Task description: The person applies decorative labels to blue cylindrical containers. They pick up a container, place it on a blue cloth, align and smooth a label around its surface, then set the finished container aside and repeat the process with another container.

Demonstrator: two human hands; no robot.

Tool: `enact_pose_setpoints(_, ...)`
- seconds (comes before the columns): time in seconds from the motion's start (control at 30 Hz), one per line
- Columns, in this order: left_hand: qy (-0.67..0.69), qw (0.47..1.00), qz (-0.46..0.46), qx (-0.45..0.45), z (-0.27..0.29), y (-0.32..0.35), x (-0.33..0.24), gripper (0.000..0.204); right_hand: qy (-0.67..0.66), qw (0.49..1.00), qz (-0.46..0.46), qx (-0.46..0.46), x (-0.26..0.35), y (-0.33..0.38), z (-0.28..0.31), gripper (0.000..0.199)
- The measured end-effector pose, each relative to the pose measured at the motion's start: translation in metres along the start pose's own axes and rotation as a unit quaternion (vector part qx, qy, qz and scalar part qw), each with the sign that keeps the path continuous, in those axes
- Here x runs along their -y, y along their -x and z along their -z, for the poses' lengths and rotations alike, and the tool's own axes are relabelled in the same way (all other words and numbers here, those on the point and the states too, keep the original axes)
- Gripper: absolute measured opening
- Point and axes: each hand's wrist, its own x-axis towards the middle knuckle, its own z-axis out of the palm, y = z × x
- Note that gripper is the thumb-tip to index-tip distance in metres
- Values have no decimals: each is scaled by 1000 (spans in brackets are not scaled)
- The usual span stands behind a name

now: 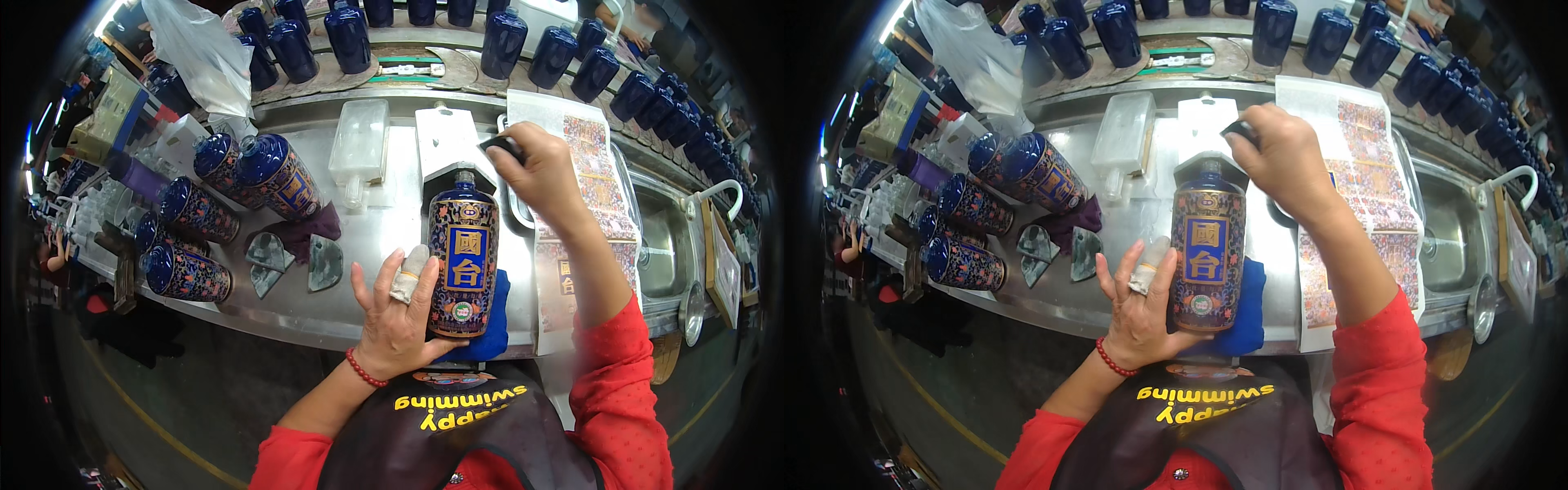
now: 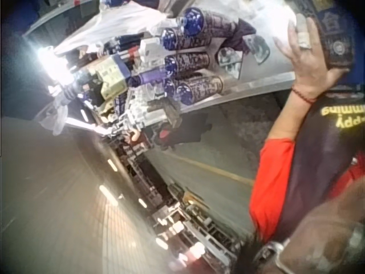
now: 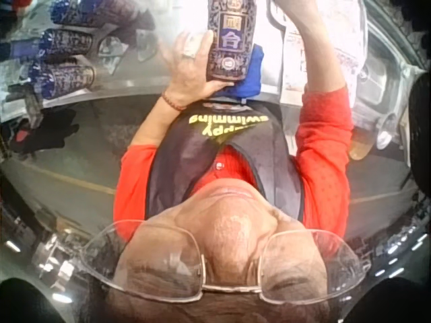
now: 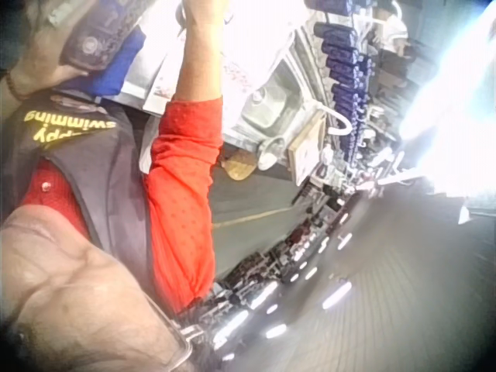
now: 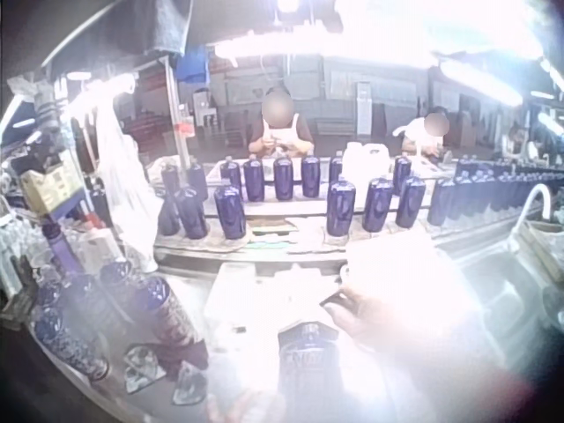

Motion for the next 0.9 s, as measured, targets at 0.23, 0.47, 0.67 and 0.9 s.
enact_pose_setpoints(0.23,-27,986,-160,31,10,-56,39,98,-332,915,-229,6,-19,54,1,23)
enact_pose_setpoints(0.47,36,981,-183,59,7,-102,52,78,-429,840,-327,-63,-23,101,5,19)
enact_pose_setpoints(0.67,111,983,-143,6,5,-95,55,68,-431,831,-348,-56,-17,111,14,17)
enact_pose_setpoints(0.9,54,983,-174,38,6,-105,60,62,-453,821,-343,-58,-12,113,8,18)
